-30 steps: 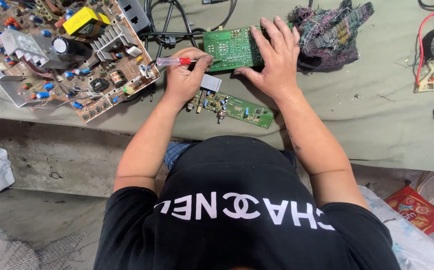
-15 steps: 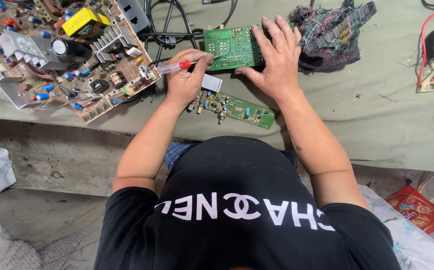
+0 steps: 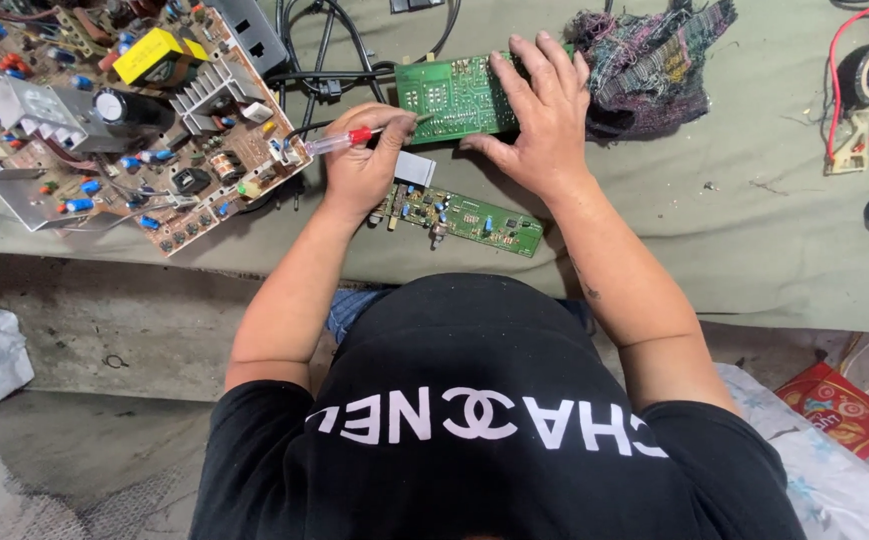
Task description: Inspecting and manipulating electronic circuit boards using hand tools on a workbench.
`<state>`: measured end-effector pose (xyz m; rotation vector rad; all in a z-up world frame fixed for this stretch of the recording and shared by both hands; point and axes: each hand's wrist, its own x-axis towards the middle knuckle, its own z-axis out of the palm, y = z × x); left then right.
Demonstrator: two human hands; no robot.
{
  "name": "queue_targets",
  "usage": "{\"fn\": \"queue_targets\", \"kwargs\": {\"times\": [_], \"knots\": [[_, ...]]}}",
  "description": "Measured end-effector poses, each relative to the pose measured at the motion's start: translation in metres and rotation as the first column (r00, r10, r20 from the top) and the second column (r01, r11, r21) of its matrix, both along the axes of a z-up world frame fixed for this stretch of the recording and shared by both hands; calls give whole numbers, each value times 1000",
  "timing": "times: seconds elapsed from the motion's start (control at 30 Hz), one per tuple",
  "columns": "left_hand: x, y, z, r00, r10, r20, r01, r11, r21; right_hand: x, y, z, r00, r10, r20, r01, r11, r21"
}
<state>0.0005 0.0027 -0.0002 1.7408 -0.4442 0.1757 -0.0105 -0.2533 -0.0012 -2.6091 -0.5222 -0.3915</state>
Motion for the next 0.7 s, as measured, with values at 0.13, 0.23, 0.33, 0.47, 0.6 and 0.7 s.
{"fn": "queue_targets", "kwargs": {"times": [0.13,0.23,0.33,0.47,0.6,0.7], "knots": [[0,3,-2,1000,1,-19,-1,1000,2,0,0,2,1000,6,-10,-6,1000,4],[1,9,-7,989,-86,-120,87,996,5,0,0,1,999,24,33,-24,1000,2],[-4,15,-17,958,-133,-255,93,982,-162,0,-2,0,1000,23,-1,-23,1000,-2],[-9,20,-12,991,-18,-135,22,999,25,1,-2,-3,1000,21,-7,-21,1000,1],[-7,12,1,994,-60,-92,67,995,77,1,-2,-1,999,29,31,-30,1000,9],[-6,4,0,978,-81,-192,102,989,103,1,-2,1,1000,18,7,-18,1000,12]]}}
